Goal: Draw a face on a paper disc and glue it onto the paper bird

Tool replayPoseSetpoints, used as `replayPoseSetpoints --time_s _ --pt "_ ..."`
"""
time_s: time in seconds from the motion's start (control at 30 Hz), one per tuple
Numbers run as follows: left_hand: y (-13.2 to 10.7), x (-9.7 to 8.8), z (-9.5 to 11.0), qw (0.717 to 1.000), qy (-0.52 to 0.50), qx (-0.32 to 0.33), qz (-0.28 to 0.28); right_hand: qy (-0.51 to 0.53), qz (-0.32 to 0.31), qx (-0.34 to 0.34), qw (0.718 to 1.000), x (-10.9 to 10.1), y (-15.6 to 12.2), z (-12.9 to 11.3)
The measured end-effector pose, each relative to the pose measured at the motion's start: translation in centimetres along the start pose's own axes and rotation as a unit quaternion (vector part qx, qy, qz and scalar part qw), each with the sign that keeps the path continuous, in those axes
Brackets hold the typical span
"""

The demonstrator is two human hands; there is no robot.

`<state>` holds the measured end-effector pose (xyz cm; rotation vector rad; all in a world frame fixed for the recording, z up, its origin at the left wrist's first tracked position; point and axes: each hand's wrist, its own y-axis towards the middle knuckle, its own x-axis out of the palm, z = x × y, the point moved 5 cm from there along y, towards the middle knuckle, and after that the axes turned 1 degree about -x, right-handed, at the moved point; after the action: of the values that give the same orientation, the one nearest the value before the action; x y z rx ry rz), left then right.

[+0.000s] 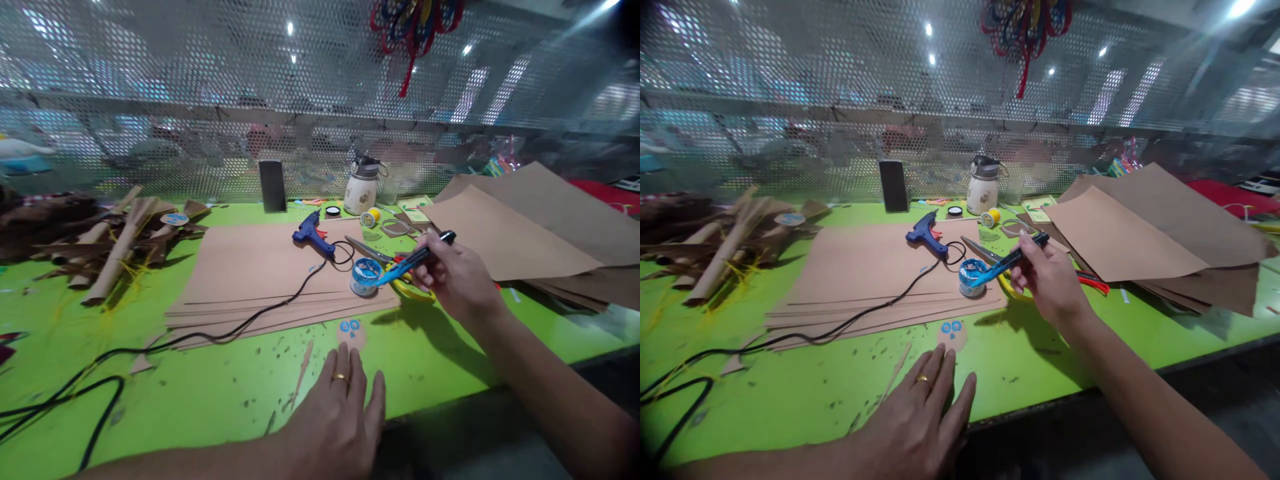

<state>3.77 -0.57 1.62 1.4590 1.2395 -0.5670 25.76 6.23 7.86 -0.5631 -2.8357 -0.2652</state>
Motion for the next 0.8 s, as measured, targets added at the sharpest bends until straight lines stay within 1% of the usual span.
replayPoseSetpoints --time_s 0.1,0.23,0.37,0.5,0.63,0.73,0.8 --pt "0.0 -0.2 0.0 1.000 -0.001 -0.002 -0.001 -0.018 -0.001 0.022 1.000 -0.2 -2.4 1.1" --pt "0.0 -0.3 0.0 1.000 0.000 -0.011 0.001 -0.019 0.022 0.045 0.999 -0.8 -5.2 3.4" --pt "0.1 -0.3 0.2 1.000 0.021 0.007 -0.003 -0.015 0.014 0.066 0.998 -0.9 -6.4 5.0" --pt "0.1 -0.3 0.3 0.999 0.037 0.029 -0.004 -0.051 -0.017 0.068 0.996 -0.7 -6.1 5.2" --pt "0.1 -0.4 0.3 0.999 0.033 0.025 0.011 -0.144 -0.056 0.049 0.987 -0.5 -6.2 4.8" --pt "0.3 -0.2 0.2 0.999 0.034 0.025 0.020 -0.232 -0.048 0.034 0.971 -0.6 -6.8 4.5" --pt "0.3 -0.1 0.2 0.999 0.036 0.029 0.020 -0.270 -0.039 0.027 0.962 -0.5 -7.1 4.4"
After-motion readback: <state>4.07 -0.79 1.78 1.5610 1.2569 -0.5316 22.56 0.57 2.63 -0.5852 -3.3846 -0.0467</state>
